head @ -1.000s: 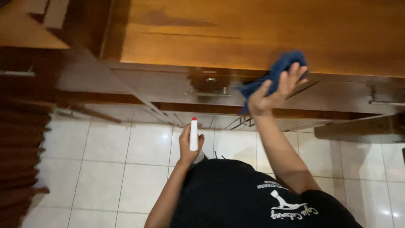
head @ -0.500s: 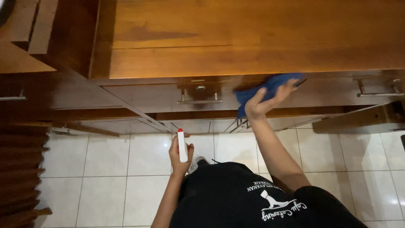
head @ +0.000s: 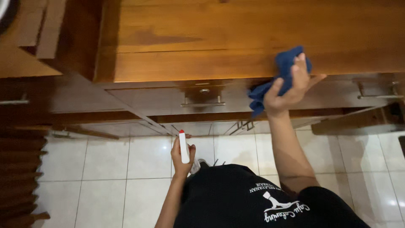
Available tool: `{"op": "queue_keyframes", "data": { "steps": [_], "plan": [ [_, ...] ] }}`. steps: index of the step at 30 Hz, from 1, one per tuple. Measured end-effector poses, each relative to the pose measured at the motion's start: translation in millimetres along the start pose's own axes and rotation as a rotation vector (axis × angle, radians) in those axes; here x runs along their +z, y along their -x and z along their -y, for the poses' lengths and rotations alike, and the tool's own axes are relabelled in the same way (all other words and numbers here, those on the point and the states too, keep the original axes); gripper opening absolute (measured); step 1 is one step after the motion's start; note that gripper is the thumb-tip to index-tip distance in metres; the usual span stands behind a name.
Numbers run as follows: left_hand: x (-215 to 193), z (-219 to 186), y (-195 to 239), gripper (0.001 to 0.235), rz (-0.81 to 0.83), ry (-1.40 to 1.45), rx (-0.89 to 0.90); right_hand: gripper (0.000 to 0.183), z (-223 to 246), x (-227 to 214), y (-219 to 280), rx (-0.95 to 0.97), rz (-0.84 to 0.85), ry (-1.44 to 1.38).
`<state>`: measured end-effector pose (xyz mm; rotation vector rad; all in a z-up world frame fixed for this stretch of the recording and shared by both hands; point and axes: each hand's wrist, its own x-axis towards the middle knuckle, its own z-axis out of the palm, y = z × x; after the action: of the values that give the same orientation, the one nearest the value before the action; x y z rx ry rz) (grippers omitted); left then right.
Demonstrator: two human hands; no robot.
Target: The person picks up a cloth and a spray bottle, then wipes down the surfaces, drawers, and cabinet doors of a wooden cabinet with the cloth.
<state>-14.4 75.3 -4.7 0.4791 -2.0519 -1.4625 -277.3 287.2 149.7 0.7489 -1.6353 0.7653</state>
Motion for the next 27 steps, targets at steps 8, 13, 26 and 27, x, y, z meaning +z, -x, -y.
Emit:
{"op": "queue_keyframes", "data": {
  "steps": [8,13,26,27],
  "plan": [
    [5.8,5.0,14.2,0.045,-0.082,0.122,0.129,0.028,94.5,2.3,-54.6,0.115,0.356,-0.209],
    [-2.3,-27.1,36.2,0.042,-0.075,0.082,0.076,0.035,150.9,25.6,-87.3,-0.059,0.547,-0.357],
    [-47.9,-59.7,123.9,0.042,-0.27,-0.09,-0.004,0.047,244.2,76.3,-66.9,-0.216,0.523,-0.507],
    [-50.7,-55.8,122.6,0.042,-0.275,-0.091,-0.007,0.047,247.3,81.8,-60.6,-0.218,0.525,-0.512]
  ]
}}
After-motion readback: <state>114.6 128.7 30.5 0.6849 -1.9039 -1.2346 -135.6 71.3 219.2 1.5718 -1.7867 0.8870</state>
